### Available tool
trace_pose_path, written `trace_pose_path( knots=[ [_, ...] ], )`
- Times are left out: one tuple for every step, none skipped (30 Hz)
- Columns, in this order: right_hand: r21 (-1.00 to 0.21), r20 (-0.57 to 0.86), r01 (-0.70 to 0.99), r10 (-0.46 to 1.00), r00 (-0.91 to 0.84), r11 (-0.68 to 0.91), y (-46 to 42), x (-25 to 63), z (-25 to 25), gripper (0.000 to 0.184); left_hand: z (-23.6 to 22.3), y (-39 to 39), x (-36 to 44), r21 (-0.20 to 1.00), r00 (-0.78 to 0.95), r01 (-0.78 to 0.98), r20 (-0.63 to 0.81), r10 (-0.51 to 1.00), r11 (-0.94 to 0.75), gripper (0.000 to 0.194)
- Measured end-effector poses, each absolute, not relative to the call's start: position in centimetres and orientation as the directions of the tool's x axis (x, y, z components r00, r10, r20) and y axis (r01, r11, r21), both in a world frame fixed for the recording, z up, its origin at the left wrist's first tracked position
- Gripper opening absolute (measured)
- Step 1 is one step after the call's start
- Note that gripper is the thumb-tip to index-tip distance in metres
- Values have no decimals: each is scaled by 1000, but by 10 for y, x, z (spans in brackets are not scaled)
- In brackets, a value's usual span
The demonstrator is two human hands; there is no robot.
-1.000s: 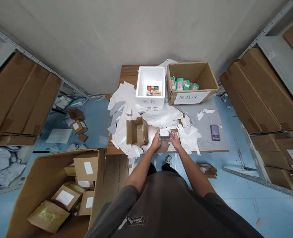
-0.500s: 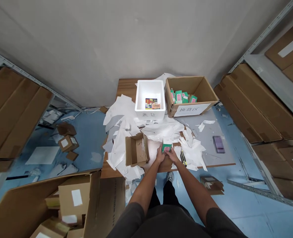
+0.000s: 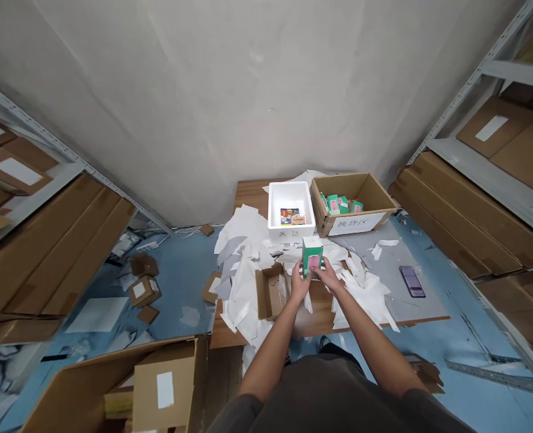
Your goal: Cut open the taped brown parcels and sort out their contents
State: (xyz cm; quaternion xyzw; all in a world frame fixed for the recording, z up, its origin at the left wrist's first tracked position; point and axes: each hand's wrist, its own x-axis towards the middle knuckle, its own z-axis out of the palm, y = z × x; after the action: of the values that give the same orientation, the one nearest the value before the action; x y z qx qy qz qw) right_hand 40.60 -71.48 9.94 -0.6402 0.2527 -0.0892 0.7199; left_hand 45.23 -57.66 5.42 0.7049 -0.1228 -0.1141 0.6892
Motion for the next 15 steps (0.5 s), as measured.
trace_pose_path(
  knots=[
    [-968,-244,-178,-481,842,179,-720,412,106,67,62,-584,461,999,940,-39,33,-341,-11,71],
    [-969,-237,-162,-509,828,189,-728,418,111,67,70,-593,470,998,935,-57,51,-351,-6,70],
    [-970,-229,-147,-531,816,193,-738,423,116,66,77,-604,478,997,931,-71,64,-359,-5,69],
    [-972,-220,-133,-547,807,194,-751,428,120,66,83,-618,487,997,928,-83,75,-365,-6,69],
    [-974,-210,-119,-557,803,195,-765,433,124,66,89,-633,495,996,925,-94,84,-370,-9,70],
    [-975,-197,-101,-562,803,198,-782,438,127,66,94,-650,503,994,921,-105,94,-377,-10,70],
    [-977,-181,-79,-569,802,200,-801,443,130,67,98,-669,511,993,916,-117,104,-387,-9,70],
    [-978,-162,-53,-579,799,201,-821,448,134,68,102,-690,518,992,911,-127,114,-397,-6,71],
    [-980,-143,-29,-589,795,199,-842,454,137,69,106,-712,526,991,905,-134,121,-407,-2,72],
    [-981,-128,-11,-599,791,194,-864,460,140,70,110,-735,533,990,902,-140,127,-413,-2,73],
    [-983,-114,1,-608,786,186,-886,467,143,71,115,-758,540,989,902,-145,130,-412,-5,74],
    [-985,-102,9,-617,781,174,-908,474,146,72,120,-781,547,988,904,-152,134,-406,-12,76],
    [-987,-90,15,-625,775,161,-930,483,149,73,125,-804,554,986,906,-162,139,-400,-26,77],
    [-989,-81,16,-631,771,147,-952,492,153,74,131,-826,562,984,908,-176,145,-393,-43,77],
    [-991,-74,15,-634,770,133,-974,501,156,75,137,-847,570,979,909,-192,153,-388,-64,76]
  ],
)
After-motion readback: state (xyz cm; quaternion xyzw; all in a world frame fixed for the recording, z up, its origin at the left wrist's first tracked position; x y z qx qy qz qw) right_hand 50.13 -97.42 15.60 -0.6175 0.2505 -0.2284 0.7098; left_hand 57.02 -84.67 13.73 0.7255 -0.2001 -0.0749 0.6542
